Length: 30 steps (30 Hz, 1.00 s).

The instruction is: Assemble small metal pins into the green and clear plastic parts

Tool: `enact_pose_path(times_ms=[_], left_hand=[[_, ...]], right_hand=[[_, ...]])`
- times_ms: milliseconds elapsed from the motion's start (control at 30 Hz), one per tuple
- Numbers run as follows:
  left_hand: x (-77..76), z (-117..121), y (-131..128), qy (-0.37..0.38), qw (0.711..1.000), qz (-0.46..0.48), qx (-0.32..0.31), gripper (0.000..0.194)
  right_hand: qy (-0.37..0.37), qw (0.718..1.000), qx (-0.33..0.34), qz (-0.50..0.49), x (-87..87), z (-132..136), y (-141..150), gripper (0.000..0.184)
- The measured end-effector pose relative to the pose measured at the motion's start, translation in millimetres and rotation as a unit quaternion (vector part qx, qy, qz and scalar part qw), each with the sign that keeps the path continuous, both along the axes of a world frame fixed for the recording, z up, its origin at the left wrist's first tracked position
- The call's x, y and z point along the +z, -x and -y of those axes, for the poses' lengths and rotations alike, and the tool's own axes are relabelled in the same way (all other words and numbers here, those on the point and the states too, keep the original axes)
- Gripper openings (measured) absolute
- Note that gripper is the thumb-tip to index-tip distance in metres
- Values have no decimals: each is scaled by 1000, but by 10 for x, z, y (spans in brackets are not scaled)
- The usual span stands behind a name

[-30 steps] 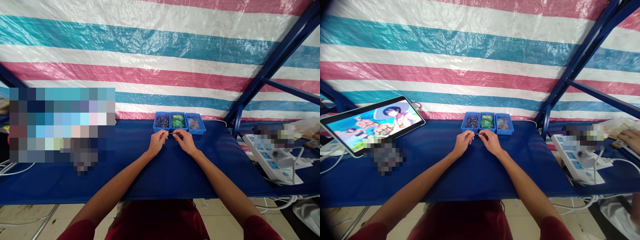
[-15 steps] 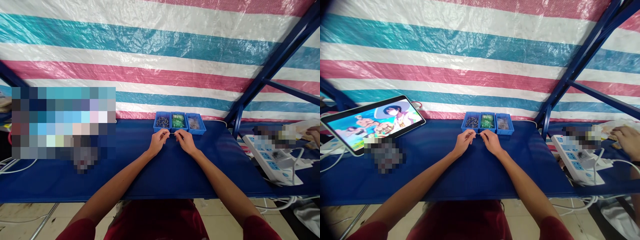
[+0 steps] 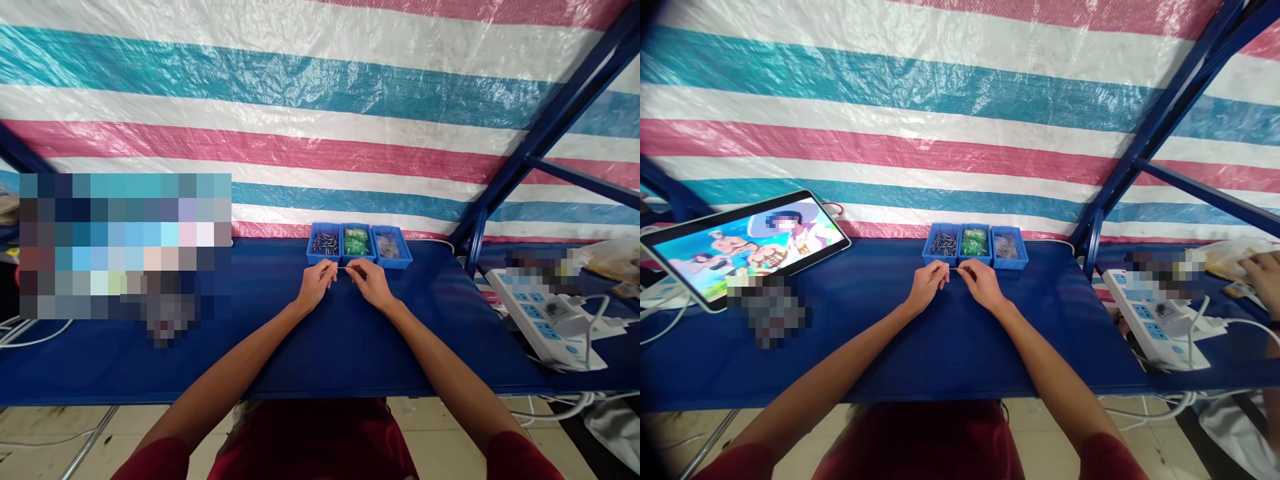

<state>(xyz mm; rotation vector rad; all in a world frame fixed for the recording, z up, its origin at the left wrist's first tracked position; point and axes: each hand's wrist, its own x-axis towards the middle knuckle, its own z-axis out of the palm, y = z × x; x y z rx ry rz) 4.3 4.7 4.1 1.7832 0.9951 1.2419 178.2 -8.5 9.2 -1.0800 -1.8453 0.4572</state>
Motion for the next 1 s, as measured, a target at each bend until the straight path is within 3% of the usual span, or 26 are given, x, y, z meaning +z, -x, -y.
enact_pose_path(times_ms=[267, 500, 700, 1000], left_hand=[[-15, -15, 6, -17, 1000, -12, 8, 27], [-15, -9, 9, -19, 1000, -18, 8, 30], [-25, -9, 5, -14, 1000, -4, 6, 32], [-10, -5, -8, -81, 995, -15, 46, 27]], right_hand=[[-9, 1000, -10, 25, 20, 3, -10, 37], [9, 1000, -13, -22, 5, 0, 7, 28], [-12, 1000, -7, -4, 31, 15, -2, 31], [0, 999, -14, 34, 14, -13, -8, 36]])
